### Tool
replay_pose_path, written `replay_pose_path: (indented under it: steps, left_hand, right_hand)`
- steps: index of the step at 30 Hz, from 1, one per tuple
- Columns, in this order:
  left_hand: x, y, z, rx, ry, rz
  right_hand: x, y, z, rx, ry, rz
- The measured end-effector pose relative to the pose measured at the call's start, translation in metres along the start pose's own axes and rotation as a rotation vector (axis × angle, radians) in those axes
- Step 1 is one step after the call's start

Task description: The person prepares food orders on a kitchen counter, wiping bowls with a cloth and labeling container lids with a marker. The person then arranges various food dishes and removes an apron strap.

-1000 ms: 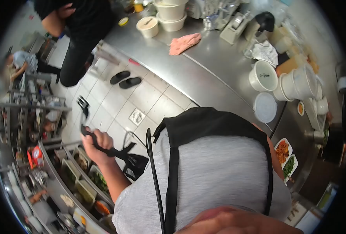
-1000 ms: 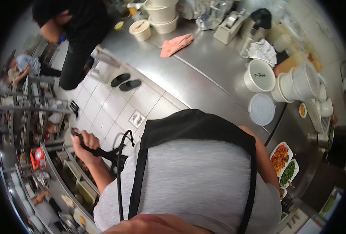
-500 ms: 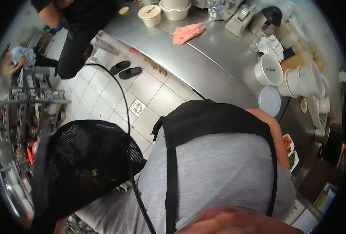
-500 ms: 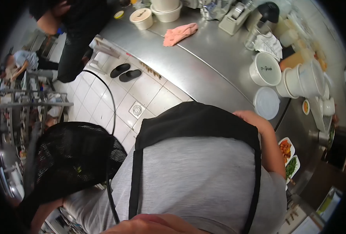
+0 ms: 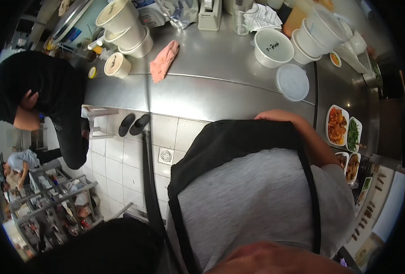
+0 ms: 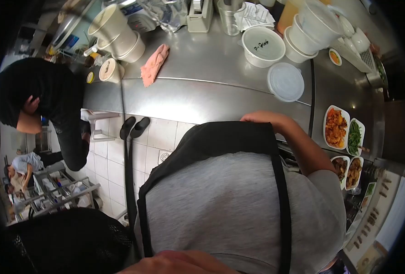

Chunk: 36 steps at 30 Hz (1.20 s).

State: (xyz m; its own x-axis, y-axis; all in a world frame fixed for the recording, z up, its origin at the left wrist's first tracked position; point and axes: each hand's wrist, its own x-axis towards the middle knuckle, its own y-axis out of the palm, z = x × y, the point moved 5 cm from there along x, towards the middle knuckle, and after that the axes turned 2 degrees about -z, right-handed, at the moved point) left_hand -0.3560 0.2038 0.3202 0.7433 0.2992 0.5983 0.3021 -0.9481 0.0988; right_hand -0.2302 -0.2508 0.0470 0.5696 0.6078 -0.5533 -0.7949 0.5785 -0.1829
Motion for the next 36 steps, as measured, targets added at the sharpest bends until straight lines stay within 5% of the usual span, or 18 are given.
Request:
replay_pose_path:
  steps: [20, 22, 30, 36]
  left_hand:
    - [0.017, -0.010, 0.017, 0.369, -0.088, 0.154]
    - [0.022, -0.012, 0.008, 0.441, -0.070, 0.191]
    - [0.073, -0.010, -0.044, 0.703, 0.087, 0.424]
    - [0.147, 0.037, -0.078, 0.675, 0.286, 0.724]
  right_hand:
    - [-0.030, -0.024, 0.014, 0.156, -0.047, -0.092]
    - [-0.054, -0.048, 0.070, -0.115, -0.088, -0.135]
    - [-0.062, -0.031, 0.238, -0.546, -0.797, -0.272]
    - [-0.063, -0.005, 0.365, -0.482, -1.176, -0.327]
